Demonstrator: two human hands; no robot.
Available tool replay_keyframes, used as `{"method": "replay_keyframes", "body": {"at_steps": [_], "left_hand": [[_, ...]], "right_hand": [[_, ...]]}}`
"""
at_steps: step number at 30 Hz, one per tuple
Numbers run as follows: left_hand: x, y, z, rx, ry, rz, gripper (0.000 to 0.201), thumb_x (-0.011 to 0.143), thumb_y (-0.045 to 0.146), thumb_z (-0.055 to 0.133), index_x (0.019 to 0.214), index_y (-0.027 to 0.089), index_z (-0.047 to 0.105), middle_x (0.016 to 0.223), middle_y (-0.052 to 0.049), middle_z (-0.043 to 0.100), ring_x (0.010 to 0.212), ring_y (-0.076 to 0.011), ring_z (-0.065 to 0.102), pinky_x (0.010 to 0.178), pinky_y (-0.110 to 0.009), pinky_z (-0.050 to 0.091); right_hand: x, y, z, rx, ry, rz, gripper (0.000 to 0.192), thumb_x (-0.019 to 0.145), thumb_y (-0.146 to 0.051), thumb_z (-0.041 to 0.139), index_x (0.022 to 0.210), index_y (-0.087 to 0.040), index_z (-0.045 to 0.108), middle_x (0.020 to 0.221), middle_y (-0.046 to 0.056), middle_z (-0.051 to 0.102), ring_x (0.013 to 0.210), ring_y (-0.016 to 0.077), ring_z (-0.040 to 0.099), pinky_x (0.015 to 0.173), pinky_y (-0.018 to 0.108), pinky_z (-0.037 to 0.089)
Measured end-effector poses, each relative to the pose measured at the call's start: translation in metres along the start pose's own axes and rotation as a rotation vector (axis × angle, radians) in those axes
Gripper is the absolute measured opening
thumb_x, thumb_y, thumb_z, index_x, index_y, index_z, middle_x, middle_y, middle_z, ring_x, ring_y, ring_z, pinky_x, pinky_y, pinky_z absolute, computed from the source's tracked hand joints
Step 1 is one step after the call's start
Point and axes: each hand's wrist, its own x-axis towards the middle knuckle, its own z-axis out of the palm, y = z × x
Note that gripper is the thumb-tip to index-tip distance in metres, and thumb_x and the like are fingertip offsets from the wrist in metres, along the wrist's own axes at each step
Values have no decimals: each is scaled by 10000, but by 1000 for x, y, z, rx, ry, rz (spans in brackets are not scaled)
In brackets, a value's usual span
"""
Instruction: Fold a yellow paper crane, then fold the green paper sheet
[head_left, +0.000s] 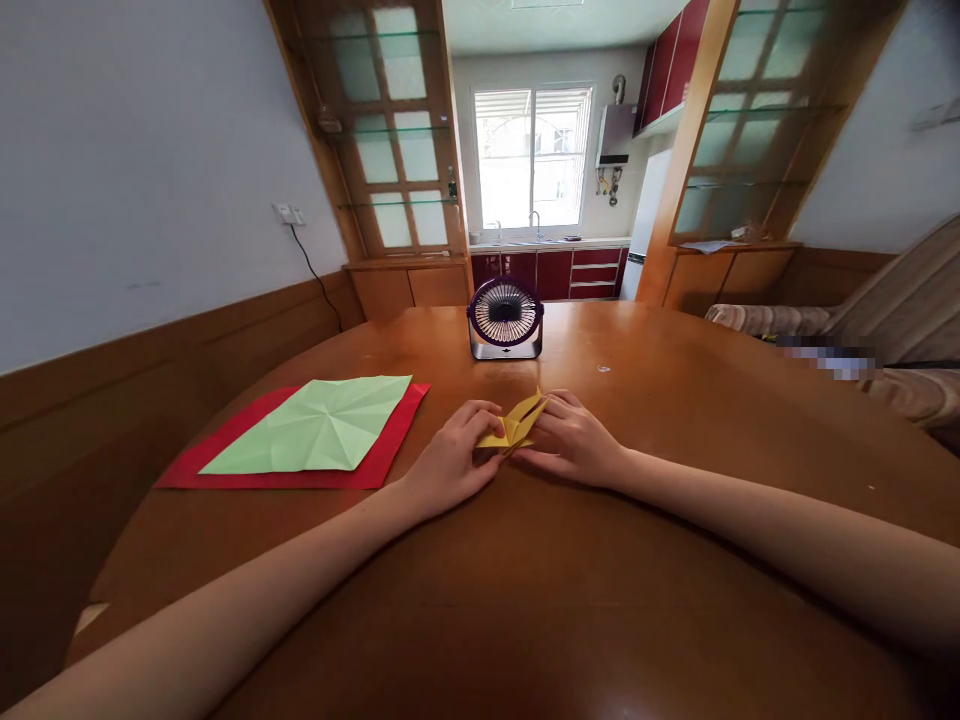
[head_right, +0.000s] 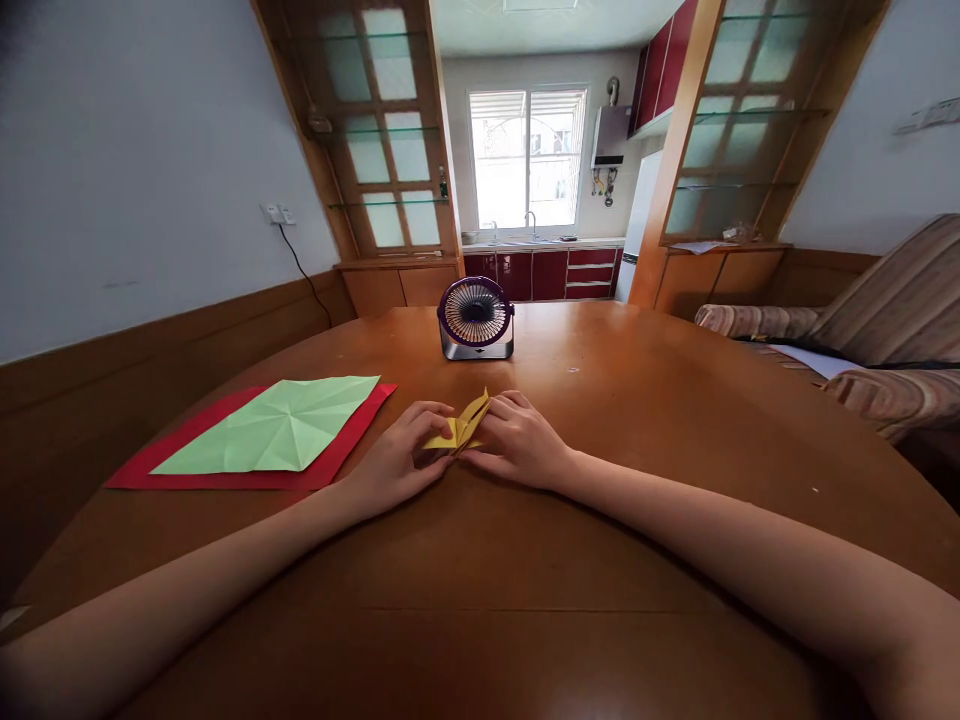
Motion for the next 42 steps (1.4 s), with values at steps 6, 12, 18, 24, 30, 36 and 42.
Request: {"method": "replay_keyframes", "body": {"at_steps": [6,12,18,24,30,36,42], "left_hand": [[1,1,2,48,-7,-42,173,787,165,610,907,202,492,1155,-116,602,1227,-267,514,966,-454,451],[2,0,2,33,-55,-226,273,716,192,619,936,211,459,925,-29,630,810,-202,629,712,-338,496],[0,-3,2,41,-20,-246,333,731,242,665,1001,222,471,1001,-30,644,899,-224,620,755,-348,484],[-2,0,-2,229,74,-1,316,782,176,631,1067,218,501,1129,-63,661,976,-244,598,850,-403,449],[-1,5,-9,318,86,178,214,849,205,596,1047,218,518,1194,-64,659,972,-216,623,873,-388,412],[0,8,-10,324,115,225,236,856,181,590,1070,224,500,1194,-46,666,960,-206,629,846,-382,401],[-1,8,-10,274,112,189,287,807,149,614,1065,225,515,1195,-40,668,951,-205,630,855,-383,404]], "right_hand": [[2,-2,-1,-22,16,-83,135,920,-288,543,967,-192,626,989,74,658,906,194,595,877,384,447],[1,-4,-2,-25,12,-103,136,916,-307,554,918,-190,624,988,72,663,872,187,594,853,371,442],[0,-4,-3,33,-3,-11,274,880,-419,597,1000,-174,575,1008,106,648,937,228,599,865,396,454],[-1,-2,-1,67,10,110,546,807,-483,665,1222,-176,484,1140,132,625,1013,263,589,896,432,458],[-3,0,1,39,16,37,573,837,-393,645,1340,-203,447,1166,108,623,1044,241,583,924,418,447],[0,-3,-2,46,57,6,478,875,-371,606,1317,-227,492,1067,78,655,968,215,606,890,392,445],[0,-3,-1,45,86,-3,452,821,-406,645,1192,-173,531,1038,104,659,933,235,611,864,405,455]]}}
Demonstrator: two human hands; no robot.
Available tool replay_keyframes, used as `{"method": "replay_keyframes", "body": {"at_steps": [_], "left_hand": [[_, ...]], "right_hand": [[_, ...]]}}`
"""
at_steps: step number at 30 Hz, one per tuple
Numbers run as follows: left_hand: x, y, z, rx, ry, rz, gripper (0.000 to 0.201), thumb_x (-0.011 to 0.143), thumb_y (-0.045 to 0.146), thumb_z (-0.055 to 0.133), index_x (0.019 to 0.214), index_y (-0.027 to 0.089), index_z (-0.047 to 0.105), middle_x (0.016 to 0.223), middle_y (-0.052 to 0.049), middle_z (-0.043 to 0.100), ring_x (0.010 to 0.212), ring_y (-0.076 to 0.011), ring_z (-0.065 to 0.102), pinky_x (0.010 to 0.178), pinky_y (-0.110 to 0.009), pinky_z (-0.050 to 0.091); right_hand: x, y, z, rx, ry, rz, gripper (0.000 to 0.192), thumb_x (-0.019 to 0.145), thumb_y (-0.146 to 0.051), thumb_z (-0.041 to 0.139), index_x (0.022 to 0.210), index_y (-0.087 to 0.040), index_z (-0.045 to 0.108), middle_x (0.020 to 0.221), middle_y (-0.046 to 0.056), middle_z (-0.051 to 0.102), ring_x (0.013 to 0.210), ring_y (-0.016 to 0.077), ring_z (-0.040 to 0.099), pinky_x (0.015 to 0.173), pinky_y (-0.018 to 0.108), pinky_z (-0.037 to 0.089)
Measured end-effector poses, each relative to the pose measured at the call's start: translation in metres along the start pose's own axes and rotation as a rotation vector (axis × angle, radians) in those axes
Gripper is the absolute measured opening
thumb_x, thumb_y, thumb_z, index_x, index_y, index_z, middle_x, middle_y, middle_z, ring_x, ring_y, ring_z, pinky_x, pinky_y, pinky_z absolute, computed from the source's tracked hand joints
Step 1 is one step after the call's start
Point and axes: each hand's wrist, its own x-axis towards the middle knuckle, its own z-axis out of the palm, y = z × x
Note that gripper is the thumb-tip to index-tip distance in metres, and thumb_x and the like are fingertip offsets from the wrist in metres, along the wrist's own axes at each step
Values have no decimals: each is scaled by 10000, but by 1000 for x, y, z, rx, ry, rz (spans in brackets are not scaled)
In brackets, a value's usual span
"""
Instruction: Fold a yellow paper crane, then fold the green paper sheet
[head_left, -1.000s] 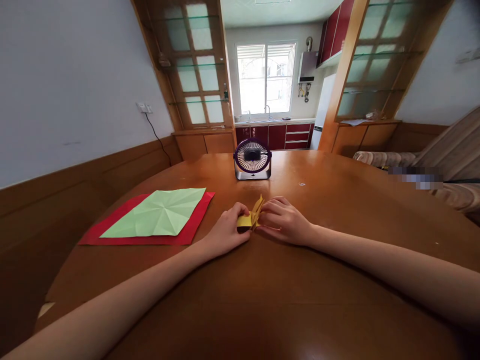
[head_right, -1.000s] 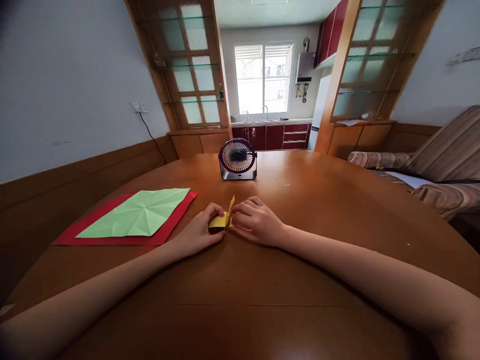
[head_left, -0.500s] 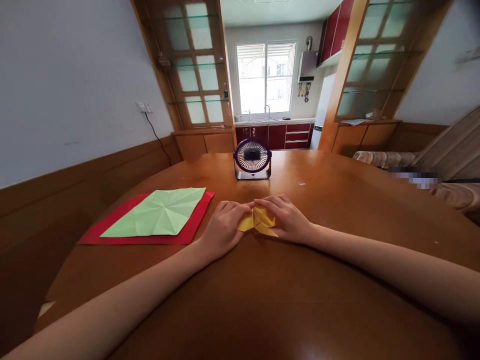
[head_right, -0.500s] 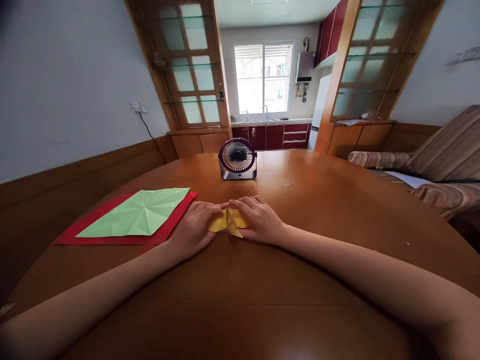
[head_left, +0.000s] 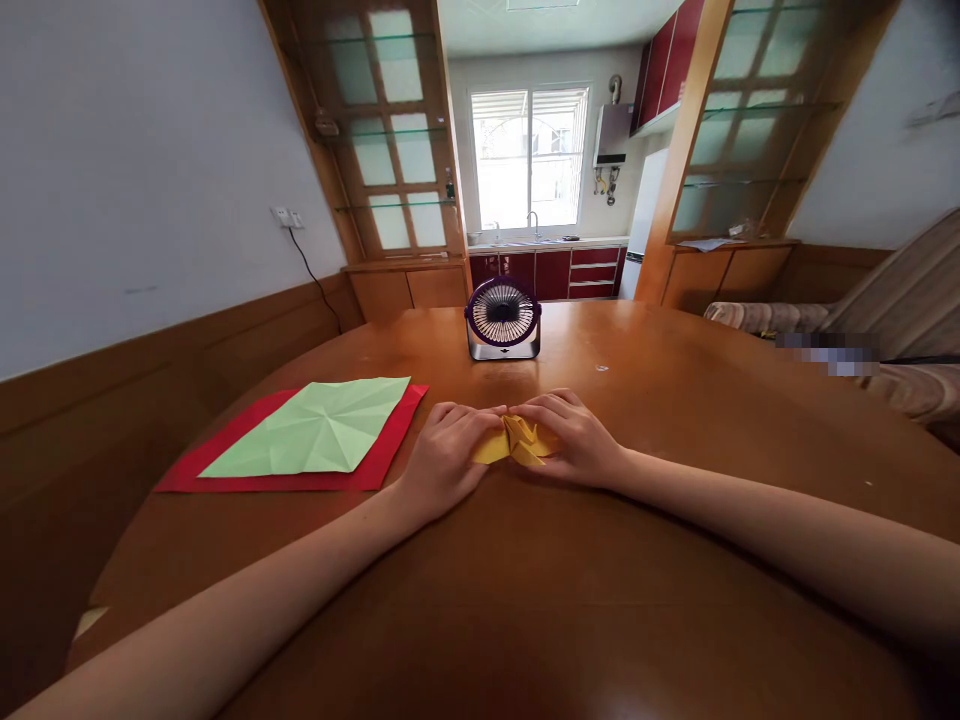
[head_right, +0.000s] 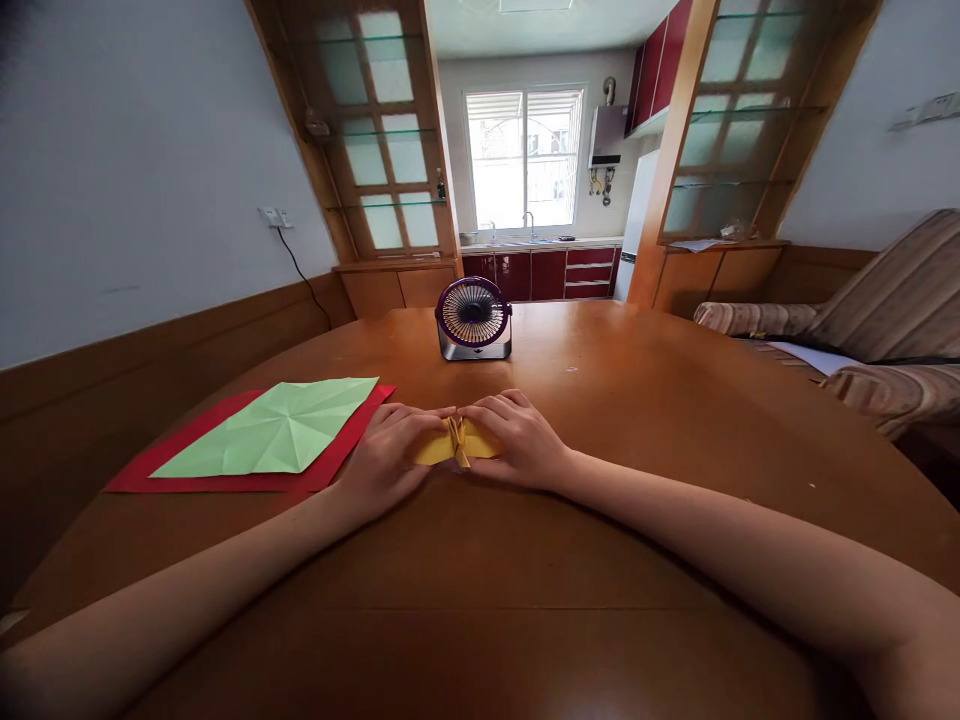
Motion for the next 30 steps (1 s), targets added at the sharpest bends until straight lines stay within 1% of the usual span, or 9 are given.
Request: {"method": "replay_keyframes", "body": {"at_steps": [4,7,13,15,18,22,25,27,30], "left_hand": [[-2,-3,3,-57,-10,-61,333,773,135,646,1069,224,523,1168,-34,677,929,-203,628,861,-381,420],[-3,-4,4,-90,-41,-137,335,773,155,655,1079,221,536,1125,-33,683,946,-212,613,868,-381,434],[-5,-10,10,-184,-104,-400,325,771,255,689,1066,238,555,1080,-20,662,982,-229,588,845,-363,457],[-4,-13,12,-277,-126,-448,335,765,283,702,1062,239,553,1071,-20,656,988,-225,598,849,-354,461],[-3,-16,15,-459,-121,-499,365,741,315,729,1043,231,542,1052,-24,660,985,-220,621,843,-339,469],[-2,-18,16,-646,-110,-600,436,681,319,783,1020,221,526,962,-11,675,919,-199,639,795,-309,478],[-1,-19,16,-709,-100,-679,466,640,302,807,1000,211,526,881,4,676,823,-177,640,717,-277,474],[-1,-19,16,-711,-89,-723,479,612,303,821,984,205,536,851,7,676,777,-169,637,671,-258,462],[1,-19,15,-698,-82,-740,460,593,290,824,955,195,557,831,4,682,752,-167,637,649,-249,452]], "right_hand": [[1,-2,0,3,-18,31,373,805,-347,632,1125,-175,544,1005,96,665,912,230,618,858,401,464],[1,-1,0,8,-36,59,327,788,-342,644,1056,-172,570,964,90,672,881,221,624,849,393,469],[-1,5,1,72,-18,115,212,802,-336,650,931,-170,623,858,71,687,772,189,619,762,345,480],[-1,5,0,93,-42,146,212,800,-350,658,909,-169,634,848,69,686,772,189,617,753,336,475],[1,5,-1,127,-87,195,212,802,-358,667,878,-160,650,822,63,679,760,184,610,728,314,463],[3,5,-2,188,-139,247,230,809,-377,673,848,-151,663,779,46,668,722,164,592,678,277,436],[4,6,-3,226,-178,275,233,810,-384,675,829,-152,664,754,32,657,694,148,578,658,263,419],[4,6,-4,249,-194,288,232,808,-382,674,853,-154,670,776,38,667,706,151,586,663,265,423],[4,6,-4,267,-204,302,244,802,-376,679,908,-156,678,829,53,687,750,166,608,697,280,443]]}}
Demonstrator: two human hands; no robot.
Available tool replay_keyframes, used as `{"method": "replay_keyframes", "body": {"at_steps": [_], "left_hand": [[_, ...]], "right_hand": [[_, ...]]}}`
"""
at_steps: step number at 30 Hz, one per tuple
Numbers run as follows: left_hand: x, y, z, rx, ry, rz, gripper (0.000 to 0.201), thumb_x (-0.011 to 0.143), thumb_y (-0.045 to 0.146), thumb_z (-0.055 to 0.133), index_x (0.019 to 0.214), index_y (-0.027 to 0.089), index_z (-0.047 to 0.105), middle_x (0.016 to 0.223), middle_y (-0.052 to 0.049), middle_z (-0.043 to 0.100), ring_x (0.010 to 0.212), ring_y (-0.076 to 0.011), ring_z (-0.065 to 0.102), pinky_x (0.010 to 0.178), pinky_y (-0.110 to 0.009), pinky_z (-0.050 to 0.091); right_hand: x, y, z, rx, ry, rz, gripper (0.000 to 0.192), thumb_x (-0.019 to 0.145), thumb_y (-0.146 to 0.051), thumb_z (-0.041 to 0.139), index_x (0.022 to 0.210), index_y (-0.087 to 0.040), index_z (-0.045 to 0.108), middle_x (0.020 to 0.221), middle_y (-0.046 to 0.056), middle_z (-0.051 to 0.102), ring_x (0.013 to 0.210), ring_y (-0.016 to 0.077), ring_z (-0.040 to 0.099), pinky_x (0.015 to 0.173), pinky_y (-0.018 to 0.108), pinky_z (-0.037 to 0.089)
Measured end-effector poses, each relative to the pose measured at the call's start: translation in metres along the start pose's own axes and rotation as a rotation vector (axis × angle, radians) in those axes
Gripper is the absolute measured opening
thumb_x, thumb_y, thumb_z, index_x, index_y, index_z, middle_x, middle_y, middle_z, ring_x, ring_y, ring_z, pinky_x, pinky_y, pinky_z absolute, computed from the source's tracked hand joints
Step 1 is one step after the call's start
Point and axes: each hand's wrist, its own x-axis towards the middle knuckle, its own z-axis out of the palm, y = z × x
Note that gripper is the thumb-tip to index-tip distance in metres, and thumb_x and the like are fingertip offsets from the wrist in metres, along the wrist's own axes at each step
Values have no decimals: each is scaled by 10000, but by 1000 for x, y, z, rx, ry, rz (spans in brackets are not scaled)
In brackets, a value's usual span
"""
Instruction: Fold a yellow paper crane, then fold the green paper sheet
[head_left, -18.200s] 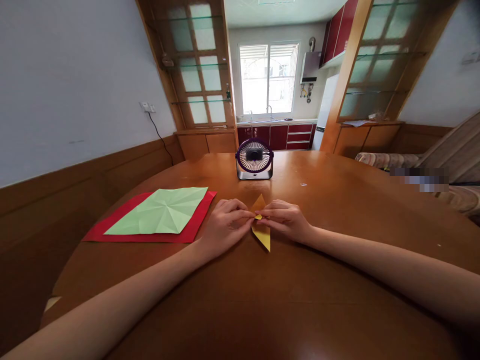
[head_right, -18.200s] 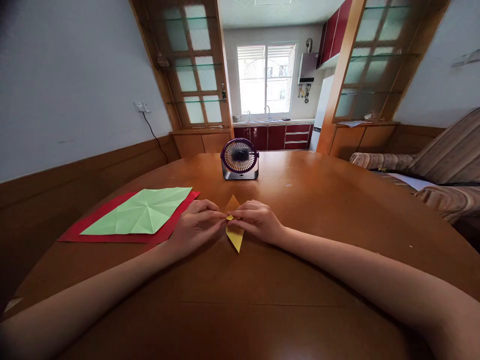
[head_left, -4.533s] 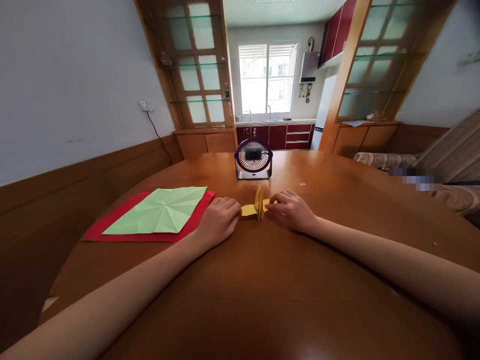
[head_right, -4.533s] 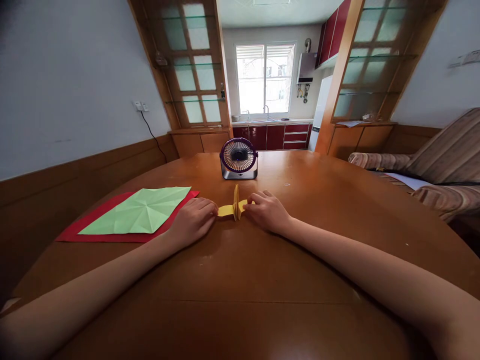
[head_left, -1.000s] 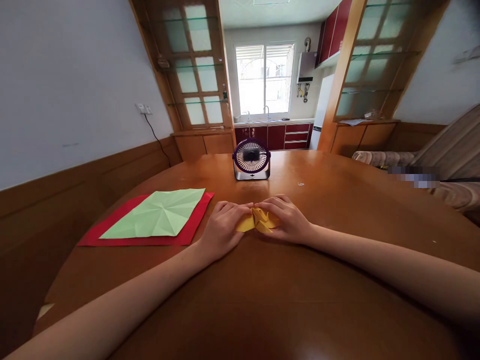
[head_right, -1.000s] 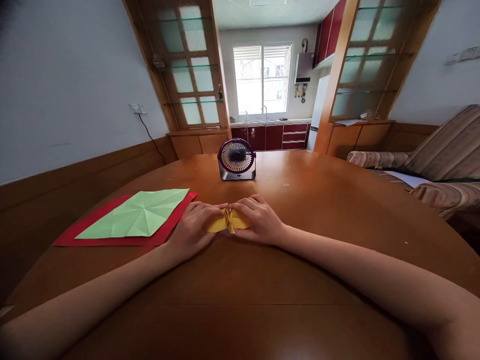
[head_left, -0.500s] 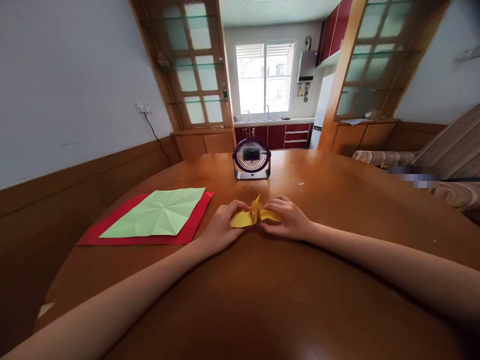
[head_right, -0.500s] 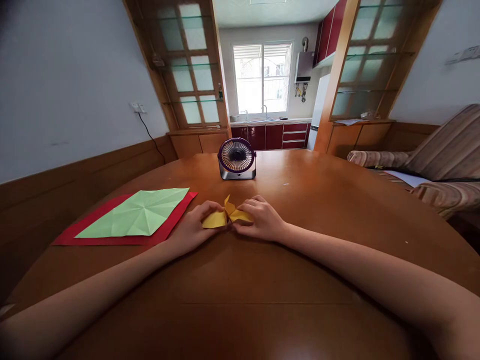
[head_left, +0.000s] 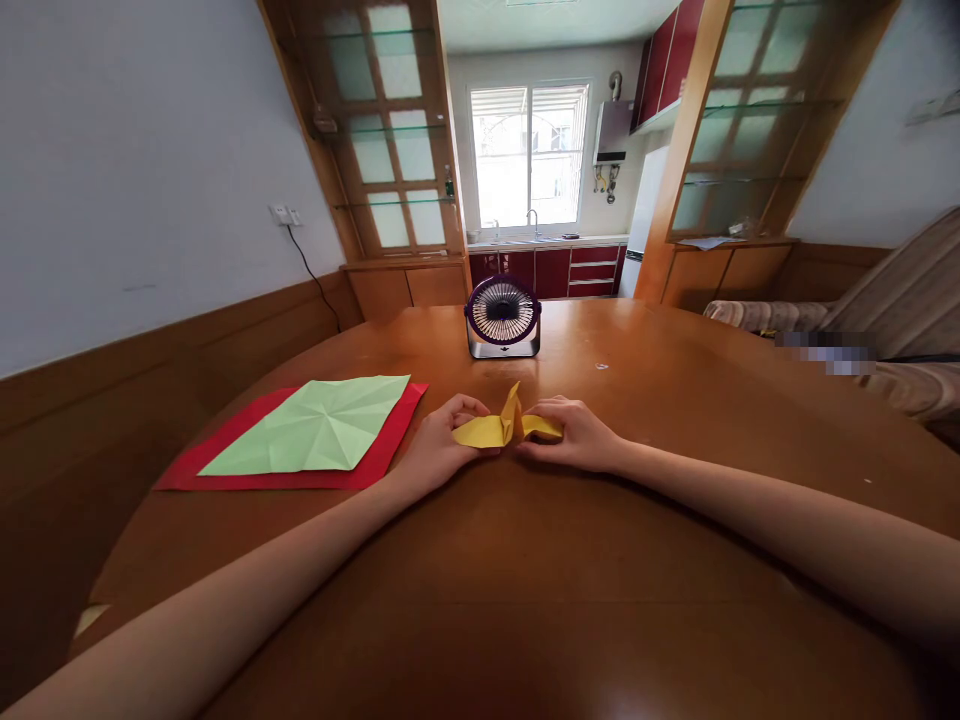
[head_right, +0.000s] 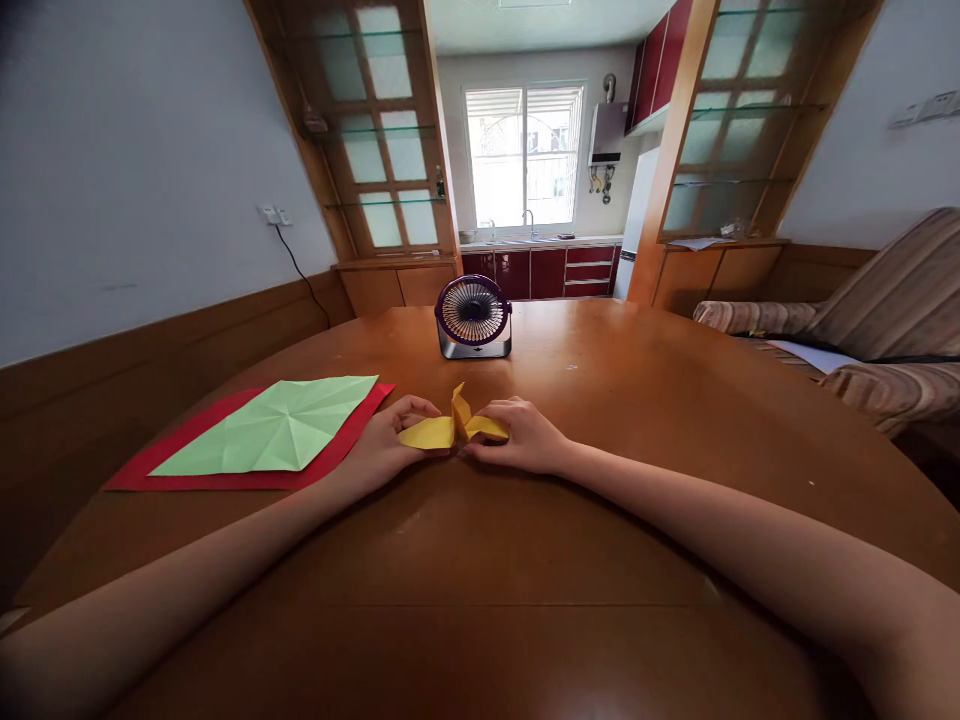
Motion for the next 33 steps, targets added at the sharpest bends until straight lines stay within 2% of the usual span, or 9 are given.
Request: {"method": "replay_keyframes", "body": {"at_steps": [5,10,15,22,29,33], "left_hand": [[-1,4,-1,30,22,-19,319,668,261,753,927,186,581,743,12,682,702,-162,641,656,-263,460],[0,-1,-1,17,-48,55,427,646,293,786,1010,188,589,1038,-43,688,958,-206,646,861,-340,485],[-1,0,-4,141,-95,120,494,682,386,773,1109,216,592,1143,-42,647,1044,-222,605,922,-352,465],[-3,6,-7,150,-99,67,441,751,470,699,1097,211,611,1097,-38,665,1000,-233,621,856,-333,484],[1,7,-7,-40,-64,-34,388,728,442,704,1029,205,643,988,-29,685,909,-205,631,776,-299,487],[3,1,-9,-141,-35,-93,348,730,401,699,1016,209,652,822,1,661,749,-161,616,660,-259,460]], "right_hand": [[0,2,-1,-5,-17,14,245,803,-370,684,922,-156,684,833,51,687,749,166,606,680,278,442],[0,2,-1,24,-28,49,295,797,-421,696,918,-153,691,847,53,693,755,172,612,693,287,450],[-2,6,1,54,-10,46,395,772,-444,719,1049,-166,675,970,65,702,860,198,642,767,312,477],[-2,6,0,188,-18,104,517,745,-446,740,1167,-187,593,1090,64,671,950,214,638,844,345,497],[-1,11,1,392,44,124,459,779,-405,716,1147,-210,521,1085,59,632,970,196,608,872,358,498],[0,15,1,433,58,192,355,778,-393,712,1035,-194,567,994,40,630,885,172,598,815,335,496]]}}
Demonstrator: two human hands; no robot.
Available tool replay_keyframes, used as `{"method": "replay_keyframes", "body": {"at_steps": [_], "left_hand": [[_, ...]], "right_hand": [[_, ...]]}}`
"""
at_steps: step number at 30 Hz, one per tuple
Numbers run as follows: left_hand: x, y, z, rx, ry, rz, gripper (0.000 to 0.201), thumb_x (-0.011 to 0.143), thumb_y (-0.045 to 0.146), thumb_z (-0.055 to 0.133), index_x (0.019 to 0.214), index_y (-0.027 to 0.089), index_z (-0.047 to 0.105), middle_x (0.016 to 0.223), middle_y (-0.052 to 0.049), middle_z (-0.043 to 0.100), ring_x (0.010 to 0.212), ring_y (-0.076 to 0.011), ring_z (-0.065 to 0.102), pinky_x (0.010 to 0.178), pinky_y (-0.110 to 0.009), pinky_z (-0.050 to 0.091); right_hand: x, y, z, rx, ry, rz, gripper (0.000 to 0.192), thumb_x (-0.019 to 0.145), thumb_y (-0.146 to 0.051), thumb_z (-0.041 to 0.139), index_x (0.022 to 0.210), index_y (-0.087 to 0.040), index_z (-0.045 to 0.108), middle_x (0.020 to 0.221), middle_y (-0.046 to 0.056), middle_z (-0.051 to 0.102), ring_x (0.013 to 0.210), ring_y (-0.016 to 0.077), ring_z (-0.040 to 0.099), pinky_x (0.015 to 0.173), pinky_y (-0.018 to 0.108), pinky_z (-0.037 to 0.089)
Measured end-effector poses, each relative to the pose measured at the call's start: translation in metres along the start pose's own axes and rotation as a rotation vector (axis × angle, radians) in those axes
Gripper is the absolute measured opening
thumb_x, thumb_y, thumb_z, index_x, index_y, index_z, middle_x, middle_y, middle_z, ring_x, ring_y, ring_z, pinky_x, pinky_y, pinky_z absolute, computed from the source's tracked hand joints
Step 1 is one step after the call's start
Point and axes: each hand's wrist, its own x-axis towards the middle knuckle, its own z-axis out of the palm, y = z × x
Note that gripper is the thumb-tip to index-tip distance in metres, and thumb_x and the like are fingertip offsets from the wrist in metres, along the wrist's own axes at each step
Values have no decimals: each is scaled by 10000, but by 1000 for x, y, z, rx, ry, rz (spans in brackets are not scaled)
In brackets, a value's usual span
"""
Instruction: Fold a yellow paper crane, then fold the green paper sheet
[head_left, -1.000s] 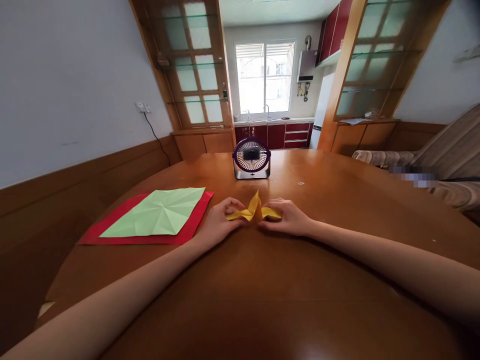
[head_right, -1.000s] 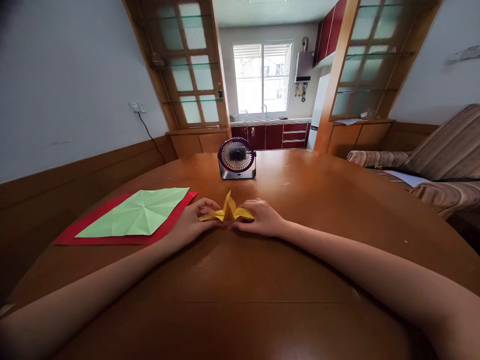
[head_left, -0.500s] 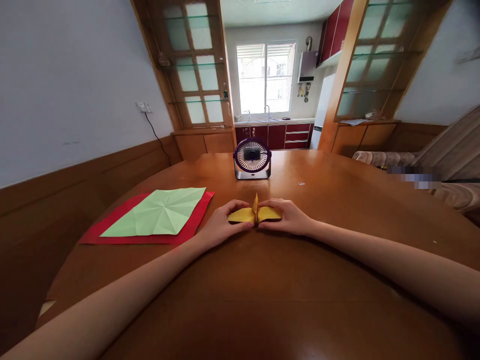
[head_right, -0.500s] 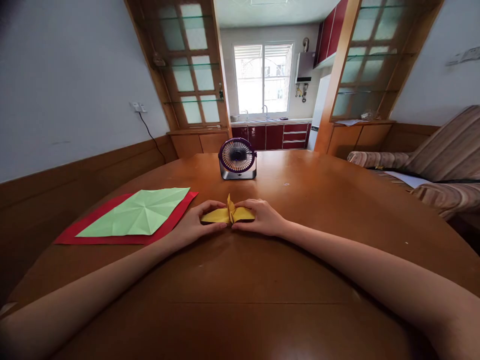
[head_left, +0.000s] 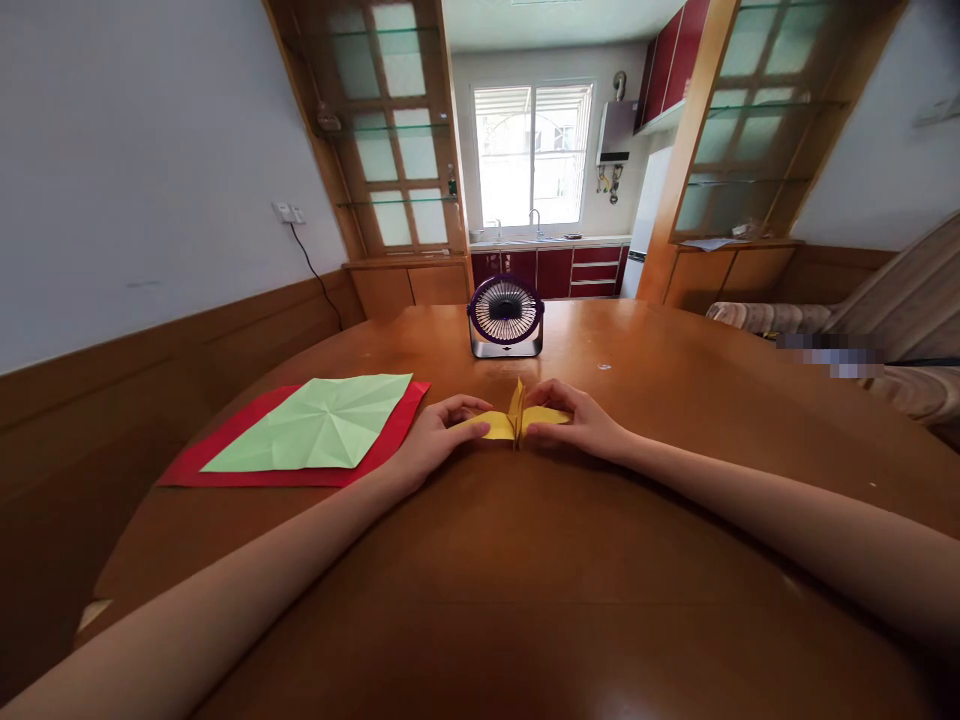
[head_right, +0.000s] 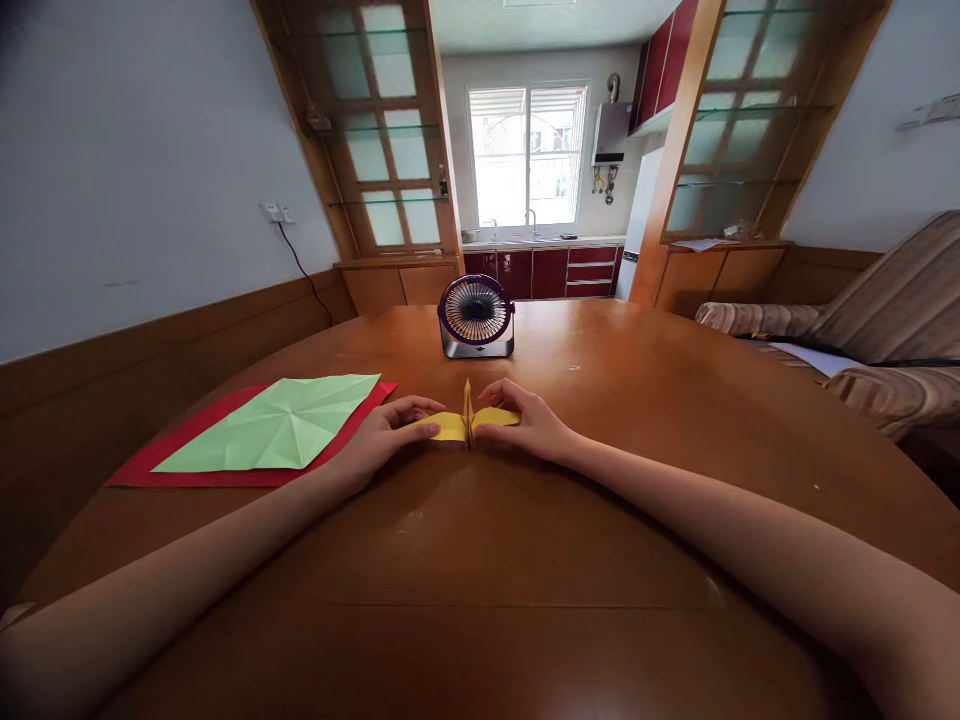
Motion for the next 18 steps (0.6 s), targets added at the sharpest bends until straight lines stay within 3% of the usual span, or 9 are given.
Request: {"method": "replay_keyframes", "body": {"at_steps": [4,9,18], "left_hand": [[4,-6,-3,37,20,4,320,746,408,681,1000,213,662,719,26,607,634,-128,559,582,-237,410],[7,-10,-6,75,9,-12,298,732,401,687,953,201,673,720,15,613,643,-136,556,586,-246,410],[10,-14,-9,182,-39,23,268,738,382,664,916,182,668,743,5,608,626,-122,517,545,-221,364]], "right_hand": [[1,2,-3,-48,-28,92,301,778,-437,697,915,-172,660,899,31,631,818,158,587,752,307,480],[3,4,-7,-88,-78,34,250,778,-404,708,883,-177,719,913,48,641,867,169,588,796,322,460],[4,7,-12,-69,-127,51,275,767,-436,712,848,-175,744,880,49,631,783,152,576,697,291,452]]}}
